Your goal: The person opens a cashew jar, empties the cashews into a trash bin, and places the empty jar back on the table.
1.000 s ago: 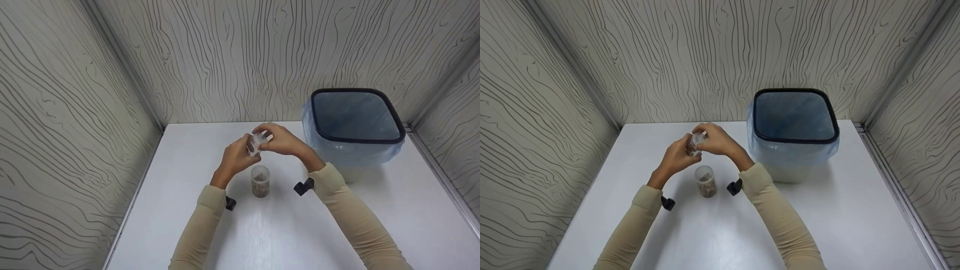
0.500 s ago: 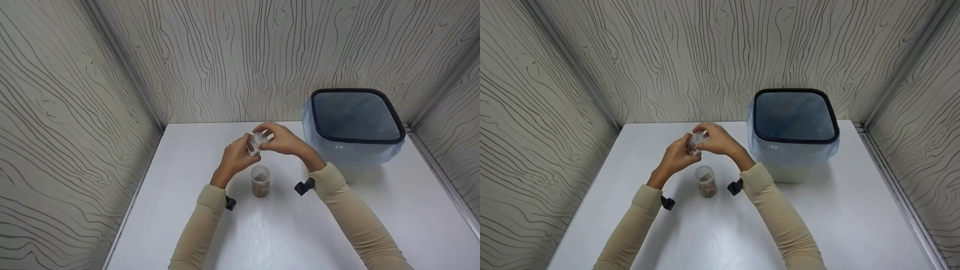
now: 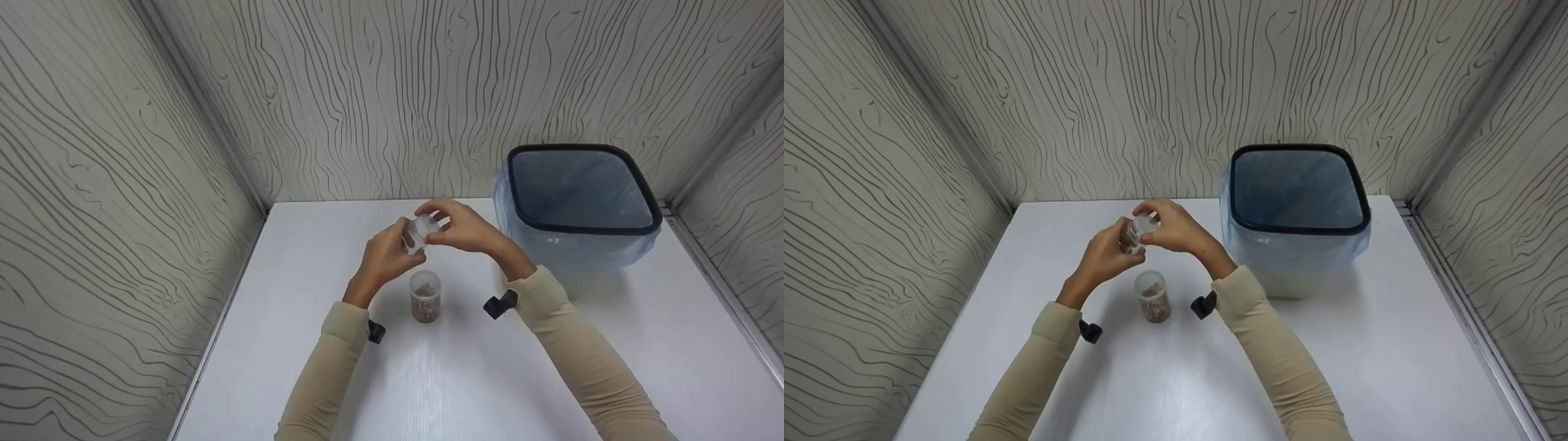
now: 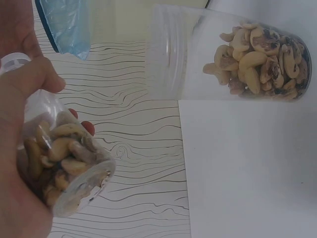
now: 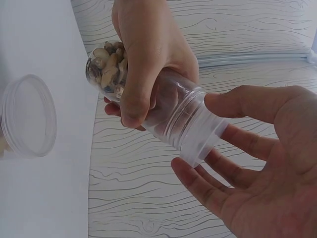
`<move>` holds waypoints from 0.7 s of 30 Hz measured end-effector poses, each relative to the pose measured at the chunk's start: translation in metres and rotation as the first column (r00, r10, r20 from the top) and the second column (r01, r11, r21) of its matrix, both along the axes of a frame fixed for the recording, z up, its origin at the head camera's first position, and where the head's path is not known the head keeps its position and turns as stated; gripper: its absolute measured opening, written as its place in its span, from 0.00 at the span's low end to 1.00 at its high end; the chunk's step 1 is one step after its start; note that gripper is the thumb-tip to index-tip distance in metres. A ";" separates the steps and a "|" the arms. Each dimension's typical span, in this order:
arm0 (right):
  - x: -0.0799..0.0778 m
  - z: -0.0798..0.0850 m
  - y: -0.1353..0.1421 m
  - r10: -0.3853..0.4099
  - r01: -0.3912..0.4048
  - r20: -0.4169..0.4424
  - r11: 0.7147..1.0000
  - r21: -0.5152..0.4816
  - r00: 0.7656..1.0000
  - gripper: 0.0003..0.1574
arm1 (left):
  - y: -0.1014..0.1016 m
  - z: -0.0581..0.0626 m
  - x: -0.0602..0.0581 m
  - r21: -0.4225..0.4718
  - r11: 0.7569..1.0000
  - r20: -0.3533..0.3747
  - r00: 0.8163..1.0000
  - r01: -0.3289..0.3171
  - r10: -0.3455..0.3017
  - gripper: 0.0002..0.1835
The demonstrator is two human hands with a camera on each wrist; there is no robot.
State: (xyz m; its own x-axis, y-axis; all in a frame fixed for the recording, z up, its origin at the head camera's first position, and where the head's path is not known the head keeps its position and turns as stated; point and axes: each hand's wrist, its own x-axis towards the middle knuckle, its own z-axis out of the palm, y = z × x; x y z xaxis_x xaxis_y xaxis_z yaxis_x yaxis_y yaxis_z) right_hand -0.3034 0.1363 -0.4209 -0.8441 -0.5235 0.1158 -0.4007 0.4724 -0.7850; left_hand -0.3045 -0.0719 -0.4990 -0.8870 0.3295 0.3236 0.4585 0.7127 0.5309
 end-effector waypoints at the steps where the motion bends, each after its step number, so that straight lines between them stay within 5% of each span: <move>1: 0.000 0.000 0.001 -0.001 0.001 0.000 1.000 -0.002 1.000 0.33 | 0.000 0.000 0.000 0.000 1.000 0.002 1.000 0.000 0.000 0.27; 21: 0.000 0.000 0.010 -0.020 0.021 0.023 0.999 -0.041 1.000 0.35 | 0.000 0.001 0.000 0.012 1.000 0.040 0.999 -0.010 0.010 0.29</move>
